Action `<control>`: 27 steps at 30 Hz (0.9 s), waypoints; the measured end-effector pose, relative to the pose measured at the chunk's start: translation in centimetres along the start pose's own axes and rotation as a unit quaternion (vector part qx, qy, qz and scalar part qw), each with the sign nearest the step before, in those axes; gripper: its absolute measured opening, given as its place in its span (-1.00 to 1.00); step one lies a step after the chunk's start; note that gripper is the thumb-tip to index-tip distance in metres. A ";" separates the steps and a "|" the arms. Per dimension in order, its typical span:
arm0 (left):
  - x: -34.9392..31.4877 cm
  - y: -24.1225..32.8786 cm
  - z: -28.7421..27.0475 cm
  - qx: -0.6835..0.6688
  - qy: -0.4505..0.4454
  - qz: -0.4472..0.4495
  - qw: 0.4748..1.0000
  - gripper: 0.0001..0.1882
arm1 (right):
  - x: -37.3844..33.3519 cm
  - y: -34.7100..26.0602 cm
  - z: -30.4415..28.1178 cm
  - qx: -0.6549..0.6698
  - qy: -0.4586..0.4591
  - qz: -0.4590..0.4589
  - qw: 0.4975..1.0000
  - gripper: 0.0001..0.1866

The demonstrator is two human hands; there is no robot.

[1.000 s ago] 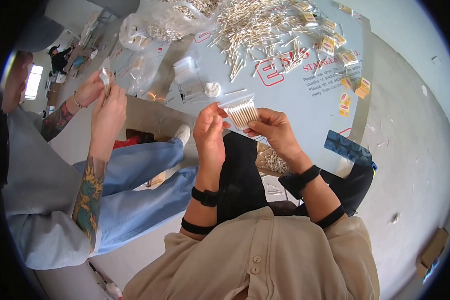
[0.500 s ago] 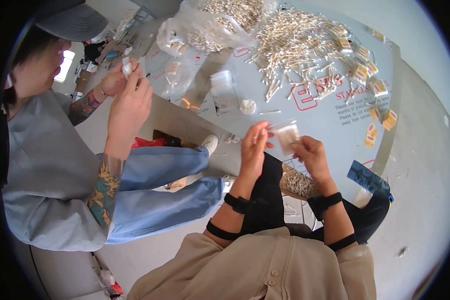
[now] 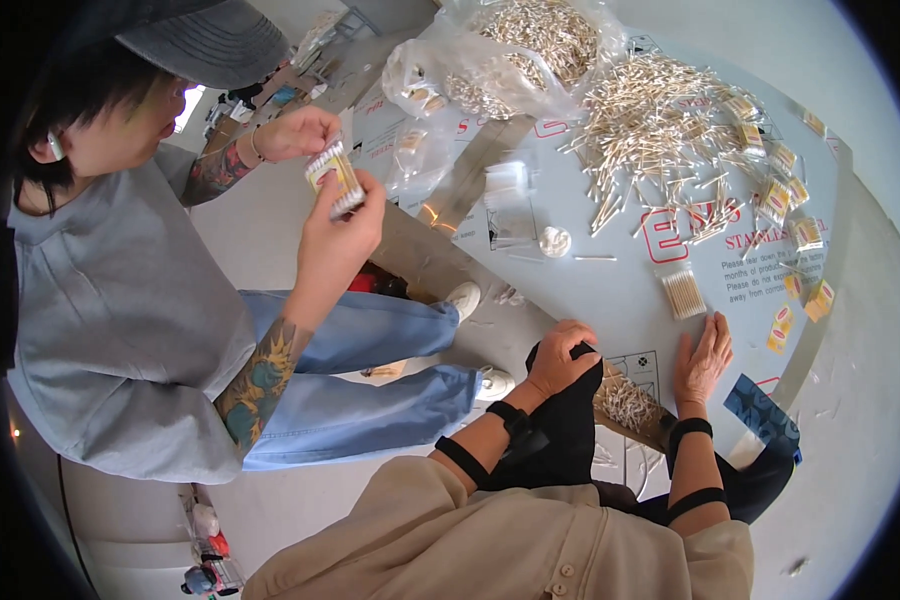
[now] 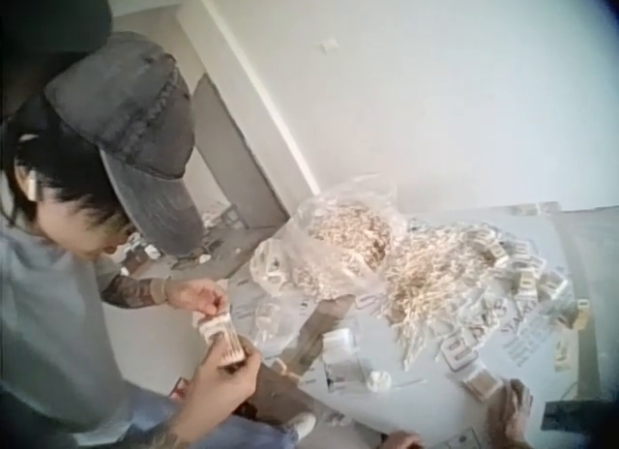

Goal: Packaging cotton swabs into small plastic bags at a workspace.

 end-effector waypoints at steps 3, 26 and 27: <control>0.1 -0.1 0.3 -0.001 -0.003 -0.062 0.998 -0.81 | 0.2 -0.2 0.1 -0.038 -0.027 0.024 0.999 -0.48; 0.9 0.7 -0.2 0.052 0.022 -0.038 0.998 -0.79 | 0.5 -0.6 -0.4 -0.043 -0.035 0.007 0.998 -0.49; 0.9 0.8 -0.3 0.052 0.021 -0.039 0.998 -0.79 | 0.5 -0.6 -0.4 -0.041 -0.033 0.004 0.999 -0.49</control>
Point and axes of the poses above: each hand's wrist, its own x-axis towards the middle knuckle, its own z-axis out of the palm, y = z × x, the point moved 3 cm from there along x, towards the middle knuckle, and after that the axes turned 6 degrees about y, right-handed, at the moved point
